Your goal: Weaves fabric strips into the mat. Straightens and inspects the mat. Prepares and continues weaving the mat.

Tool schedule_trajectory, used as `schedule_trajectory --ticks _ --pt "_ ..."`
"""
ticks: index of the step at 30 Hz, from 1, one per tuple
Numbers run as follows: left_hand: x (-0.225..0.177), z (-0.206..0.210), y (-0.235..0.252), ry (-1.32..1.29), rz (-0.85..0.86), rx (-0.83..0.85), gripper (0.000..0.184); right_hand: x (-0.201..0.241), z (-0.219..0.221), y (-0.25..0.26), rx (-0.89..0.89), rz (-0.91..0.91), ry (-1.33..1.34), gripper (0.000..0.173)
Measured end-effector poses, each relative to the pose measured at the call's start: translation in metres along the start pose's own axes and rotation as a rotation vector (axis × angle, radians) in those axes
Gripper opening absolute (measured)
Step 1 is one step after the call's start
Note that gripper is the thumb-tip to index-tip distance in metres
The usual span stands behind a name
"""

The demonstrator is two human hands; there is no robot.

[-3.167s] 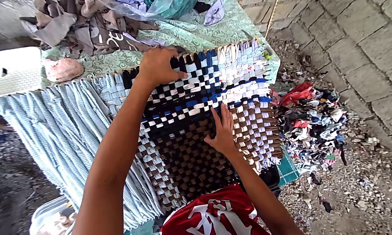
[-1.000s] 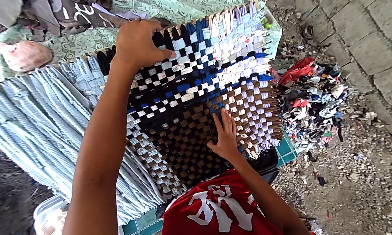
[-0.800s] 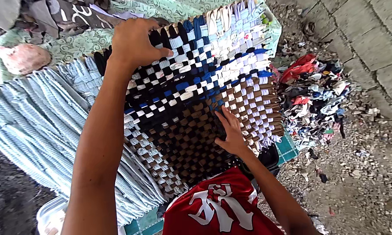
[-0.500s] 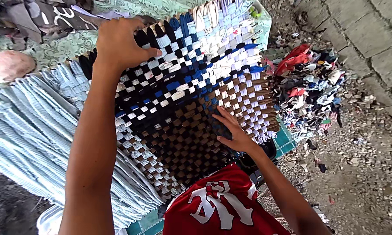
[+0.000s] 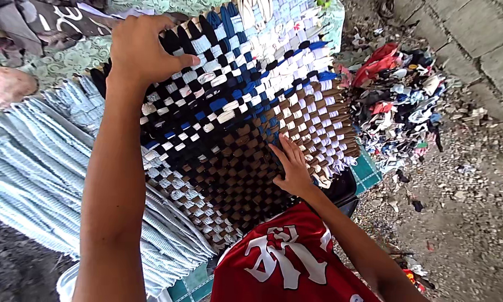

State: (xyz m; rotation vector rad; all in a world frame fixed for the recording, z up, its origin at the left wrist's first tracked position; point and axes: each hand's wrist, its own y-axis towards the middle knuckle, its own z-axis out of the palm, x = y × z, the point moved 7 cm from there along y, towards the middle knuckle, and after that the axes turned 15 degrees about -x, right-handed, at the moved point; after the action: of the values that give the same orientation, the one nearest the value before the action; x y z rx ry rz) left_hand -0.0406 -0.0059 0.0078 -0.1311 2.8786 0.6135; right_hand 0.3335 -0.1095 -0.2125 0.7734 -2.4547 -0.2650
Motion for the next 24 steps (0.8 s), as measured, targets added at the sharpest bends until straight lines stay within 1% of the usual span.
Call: schedule_trajectory --ticks 1,3,4,5,6,8,11,14,18,20,22,24 --pt "0.001 0.000 0.000 0.000 -0.003 0.000 0.082 -0.005 -0.005 0.002 0.028 -0.013 0.081 0.103" --pt "0.000 -0.001 0.000 0.000 -0.007 0.005 0.082 -0.016 -0.024 0.006 0.099 -0.049 0.288 0.087" --pt "0.000 0.000 0.000 0.006 -0.009 0.004 0.083 -0.020 -0.036 0.009 0.135 -0.059 0.383 0.082" --pt "0.000 0.001 0.000 0.014 -0.009 0.001 0.084 -0.021 -0.047 0.010 0.181 -0.057 0.431 0.082" --pt "0.000 0.002 0.000 0.019 -0.010 -0.002 0.084 -0.020 -0.055 0.010 0.212 -0.050 0.430 0.085" --pt "0.000 0.004 0.000 0.019 -0.007 -0.005 0.084 -0.012 -0.057 0.000 0.210 -0.043 0.349 0.095" --pt "0.000 0.004 0.001 0.012 -0.001 -0.010 0.085 -0.002 -0.038 -0.019 0.179 -0.046 0.136 0.115" --pt "0.002 0.003 0.001 0.009 -0.010 -0.007 0.086 -0.001 -0.017 -0.030 0.145 -0.025 -0.002 0.123" --pt "0.001 0.005 0.001 0.012 0.005 0.001 0.087 -0.001 -0.006 -0.031 0.107 -0.004 -0.076 0.123" --pt "0.001 0.005 0.002 0.015 0.017 -0.006 0.087 -0.007 -0.007 -0.029 0.099 -0.018 -0.054 0.120" --pt "0.003 0.005 0.002 0.018 0.017 -0.007 0.089 -0.015 -0.013 -0.026 0.116 -0.043 0.018 0.113" --pt "0.004 0.004 0.001 0.016 0.015 -0.013 0.088 -0.023 -0.024 -0.024 0.166 -0.059 0.157 0.100"
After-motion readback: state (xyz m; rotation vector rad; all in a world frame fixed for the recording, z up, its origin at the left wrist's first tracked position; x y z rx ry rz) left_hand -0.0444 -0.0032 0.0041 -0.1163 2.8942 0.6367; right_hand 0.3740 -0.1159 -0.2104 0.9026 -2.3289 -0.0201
